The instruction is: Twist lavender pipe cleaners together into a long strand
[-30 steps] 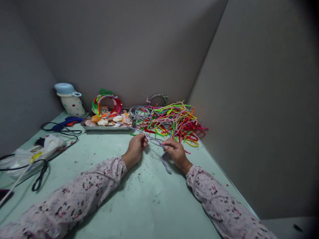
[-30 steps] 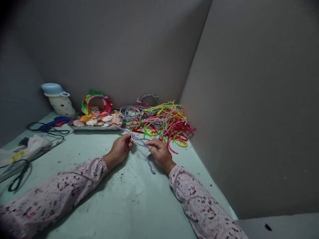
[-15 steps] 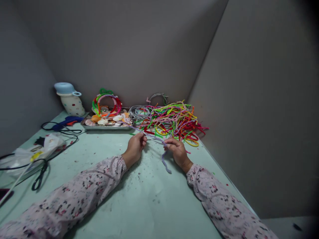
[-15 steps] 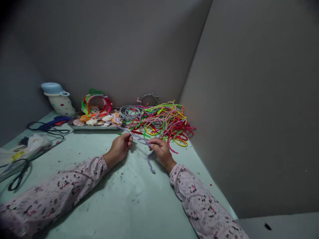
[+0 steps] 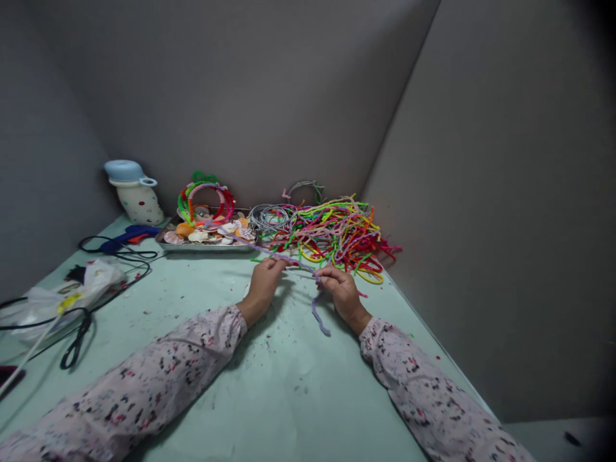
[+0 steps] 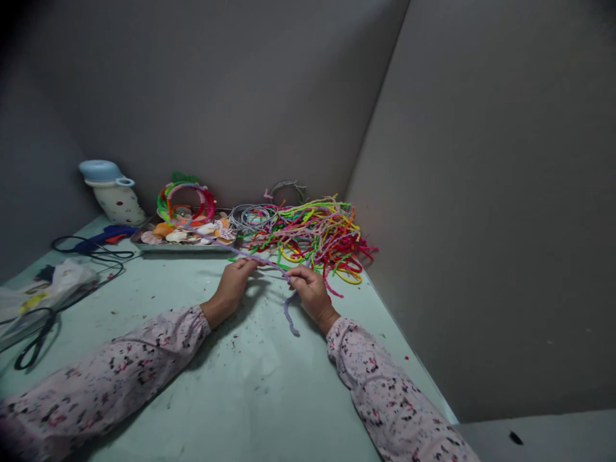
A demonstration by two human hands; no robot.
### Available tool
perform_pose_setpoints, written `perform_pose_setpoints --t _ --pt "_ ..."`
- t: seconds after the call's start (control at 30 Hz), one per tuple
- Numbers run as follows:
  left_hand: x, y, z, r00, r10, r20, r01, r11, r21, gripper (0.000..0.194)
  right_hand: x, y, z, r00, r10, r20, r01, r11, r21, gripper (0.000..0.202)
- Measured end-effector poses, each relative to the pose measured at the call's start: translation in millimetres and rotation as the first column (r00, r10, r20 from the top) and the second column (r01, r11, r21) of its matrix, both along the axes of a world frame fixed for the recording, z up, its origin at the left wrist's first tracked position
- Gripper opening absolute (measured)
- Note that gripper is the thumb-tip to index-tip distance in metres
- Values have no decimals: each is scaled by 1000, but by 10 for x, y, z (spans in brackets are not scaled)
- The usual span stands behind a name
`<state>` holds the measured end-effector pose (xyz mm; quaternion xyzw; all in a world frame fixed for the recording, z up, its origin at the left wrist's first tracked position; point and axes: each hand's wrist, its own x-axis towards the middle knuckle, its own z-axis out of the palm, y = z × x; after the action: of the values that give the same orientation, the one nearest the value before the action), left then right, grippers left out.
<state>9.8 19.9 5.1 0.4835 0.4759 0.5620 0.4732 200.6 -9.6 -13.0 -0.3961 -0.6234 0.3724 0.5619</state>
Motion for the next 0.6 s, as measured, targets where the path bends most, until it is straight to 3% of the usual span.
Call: perform_pose_setpoints --t 0.1,0.2,0.43,0.6 --pt "4 -50 51 943 114 -312 -40 971 235 14 -10 -3 30 999 -13 33 12 1000 3 15" --pt "28 -131 114 881 133 -454 25 945 327 14 -21 4 37 997 -22 74 21 1000 15 15" --pt "102 -293 170 852 -12 -524 242 896 373 10 -31 7 47 984 -41 171 28 997 78 13" --pt "117 -305 144 828 -42 -559 289 887 361 10 -51 -15 59 978 -41 202 22 995 96 10"
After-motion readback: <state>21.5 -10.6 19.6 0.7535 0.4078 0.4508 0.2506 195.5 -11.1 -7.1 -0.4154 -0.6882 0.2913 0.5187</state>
